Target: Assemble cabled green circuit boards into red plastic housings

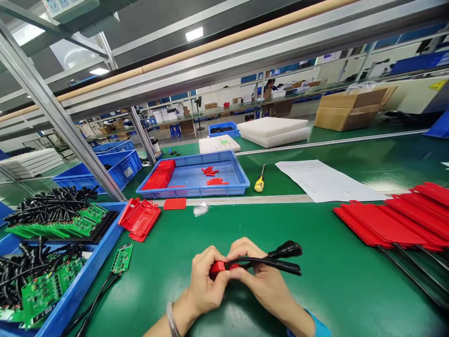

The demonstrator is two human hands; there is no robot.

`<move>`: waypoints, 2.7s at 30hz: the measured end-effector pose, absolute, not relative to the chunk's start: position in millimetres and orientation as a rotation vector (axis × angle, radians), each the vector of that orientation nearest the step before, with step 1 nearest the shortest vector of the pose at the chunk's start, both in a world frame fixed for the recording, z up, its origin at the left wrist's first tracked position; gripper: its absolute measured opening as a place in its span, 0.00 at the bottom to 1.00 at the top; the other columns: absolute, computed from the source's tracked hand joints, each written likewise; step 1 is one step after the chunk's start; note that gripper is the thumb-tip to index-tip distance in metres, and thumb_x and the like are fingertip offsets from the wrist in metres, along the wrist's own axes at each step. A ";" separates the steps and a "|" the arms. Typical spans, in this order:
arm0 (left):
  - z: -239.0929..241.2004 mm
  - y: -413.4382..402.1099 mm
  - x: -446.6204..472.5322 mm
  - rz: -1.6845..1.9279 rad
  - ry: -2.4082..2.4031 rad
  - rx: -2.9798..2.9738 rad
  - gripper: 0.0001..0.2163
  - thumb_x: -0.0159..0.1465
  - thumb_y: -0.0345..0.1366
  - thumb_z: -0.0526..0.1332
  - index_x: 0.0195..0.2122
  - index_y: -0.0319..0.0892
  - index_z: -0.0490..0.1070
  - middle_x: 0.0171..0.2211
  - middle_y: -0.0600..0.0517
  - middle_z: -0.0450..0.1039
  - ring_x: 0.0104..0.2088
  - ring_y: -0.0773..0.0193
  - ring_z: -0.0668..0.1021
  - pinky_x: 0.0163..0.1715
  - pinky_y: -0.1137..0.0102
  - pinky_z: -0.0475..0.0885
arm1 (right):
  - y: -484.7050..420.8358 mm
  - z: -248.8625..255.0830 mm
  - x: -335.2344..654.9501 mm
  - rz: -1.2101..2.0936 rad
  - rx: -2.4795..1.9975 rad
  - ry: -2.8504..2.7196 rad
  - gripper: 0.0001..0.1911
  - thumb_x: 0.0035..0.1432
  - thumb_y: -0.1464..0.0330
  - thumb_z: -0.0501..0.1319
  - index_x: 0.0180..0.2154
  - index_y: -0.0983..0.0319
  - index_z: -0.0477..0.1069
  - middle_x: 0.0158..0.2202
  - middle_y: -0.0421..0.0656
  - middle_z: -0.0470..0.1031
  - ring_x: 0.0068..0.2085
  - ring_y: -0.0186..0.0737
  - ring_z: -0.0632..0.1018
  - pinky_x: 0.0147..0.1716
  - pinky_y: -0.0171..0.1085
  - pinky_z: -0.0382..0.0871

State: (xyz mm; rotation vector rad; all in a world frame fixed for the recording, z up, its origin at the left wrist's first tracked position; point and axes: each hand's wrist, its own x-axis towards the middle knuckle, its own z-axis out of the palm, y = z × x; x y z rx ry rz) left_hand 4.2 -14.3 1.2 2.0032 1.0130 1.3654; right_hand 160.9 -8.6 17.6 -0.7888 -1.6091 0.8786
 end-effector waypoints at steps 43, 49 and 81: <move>8.9 16.2 -17.2 1.169 0.706 0.975 0.19 0.57 0.42 0.64 0.45 0.34 0.70 0.39 0.41 0.75 0.40 0.56 0.77 0.45 0.63 0.67 | 8.5 -1.5 166.6 1.675 -0.817 -1.443 0.25 0.55 0.56 0.61 0.52 0.60 0.70 0.48 0.47 0.74 0.44 0.51 0.75 0.41 0.47 0.73; 7.1 12.4 -11.0 1.238 0.854 0.933 0.19 0.57 0.45 0.63 0.43 0.36 0.71 0.36 0.45 0.75 0.37 0.61 0.76 0.41 0.67 0.68 | 10.0 -2.7 170.4 1.739 -0.867 -1.448 0.28 0.55 0.54 0.60 0.54 0.60 0.68 0.45 0.47 0.76 0.38 0.46 0.77 0.35 0.42 0.74; 7.4 11.8 -10.2 0.998 1.037 0.684 0.22 0.56 0.38 0.65 0.52 0.42 0.65 0.51 0.40 0.71 0.50 0.52 0.74 0.47 0.59 0.71 | 59.6 33.0 384.3 -0.469 -2.462 -1.803 0.19 0.62 0.69 0.52 0.51 0.76 0.63 0.43 0.66 0.67 0.42 0.58 0.70 0.39 0.49 0.63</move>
